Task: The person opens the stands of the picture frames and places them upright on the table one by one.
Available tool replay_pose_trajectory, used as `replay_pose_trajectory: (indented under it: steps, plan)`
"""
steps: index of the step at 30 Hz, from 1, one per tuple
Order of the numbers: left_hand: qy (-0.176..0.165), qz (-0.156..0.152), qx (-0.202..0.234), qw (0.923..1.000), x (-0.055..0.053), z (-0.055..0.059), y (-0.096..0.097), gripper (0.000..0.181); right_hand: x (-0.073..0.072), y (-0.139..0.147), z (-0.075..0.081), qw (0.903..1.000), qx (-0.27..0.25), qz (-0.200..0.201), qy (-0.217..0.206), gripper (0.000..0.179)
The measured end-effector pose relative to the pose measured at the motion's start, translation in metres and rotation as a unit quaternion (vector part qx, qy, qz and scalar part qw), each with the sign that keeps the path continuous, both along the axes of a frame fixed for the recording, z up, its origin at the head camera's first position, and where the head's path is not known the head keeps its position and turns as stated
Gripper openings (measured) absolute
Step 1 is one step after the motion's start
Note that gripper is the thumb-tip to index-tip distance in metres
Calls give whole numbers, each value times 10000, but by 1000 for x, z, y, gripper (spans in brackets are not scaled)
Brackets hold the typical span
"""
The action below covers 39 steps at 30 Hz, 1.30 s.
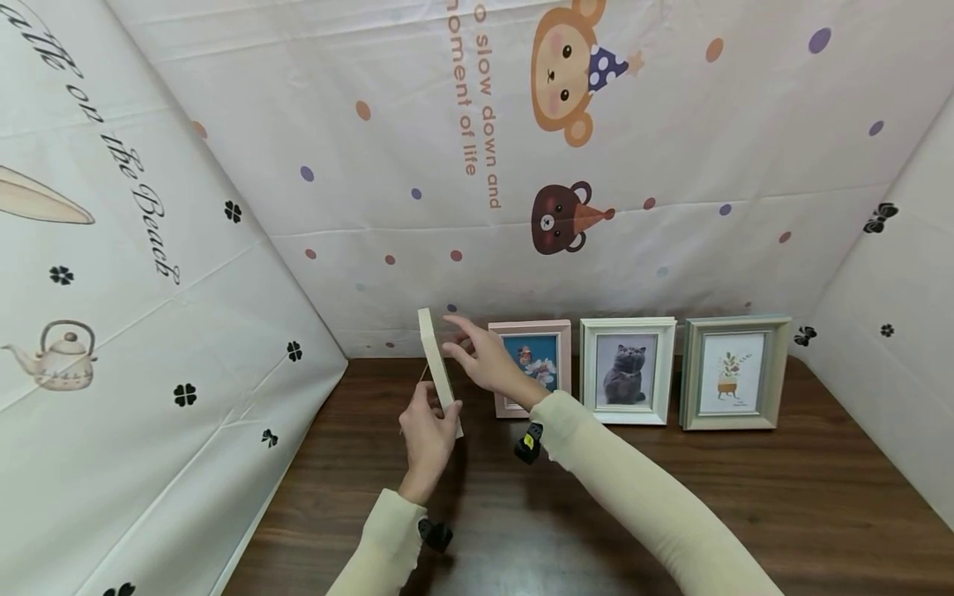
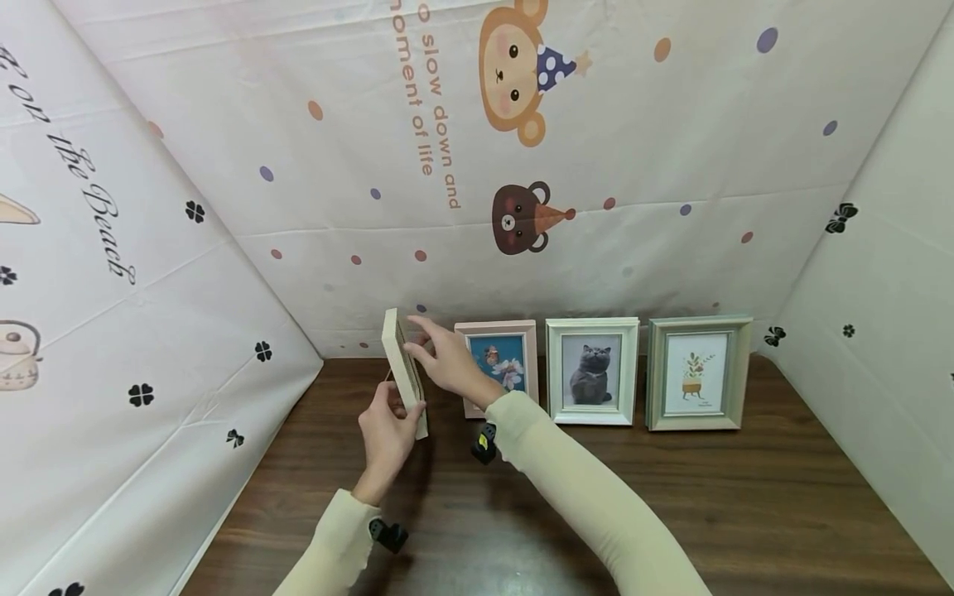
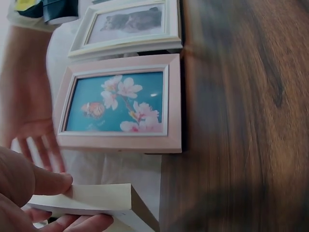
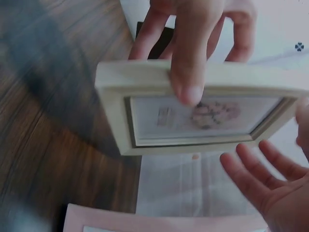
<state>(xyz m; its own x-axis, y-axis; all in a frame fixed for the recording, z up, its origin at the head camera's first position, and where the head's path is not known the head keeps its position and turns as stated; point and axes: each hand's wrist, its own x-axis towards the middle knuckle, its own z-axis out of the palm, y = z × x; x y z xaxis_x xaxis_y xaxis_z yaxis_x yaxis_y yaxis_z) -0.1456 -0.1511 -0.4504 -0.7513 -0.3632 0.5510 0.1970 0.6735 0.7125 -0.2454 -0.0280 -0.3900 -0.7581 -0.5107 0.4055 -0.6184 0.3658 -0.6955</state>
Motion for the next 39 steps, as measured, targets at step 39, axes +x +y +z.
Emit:
replay_pose_trajectory:
  steps: [39]
  plan:
    - [-1332, -162, 1331, 9820, 3, 3, -83, 38, 21, 14, -43, 9963, 606, -600, -89, 50]
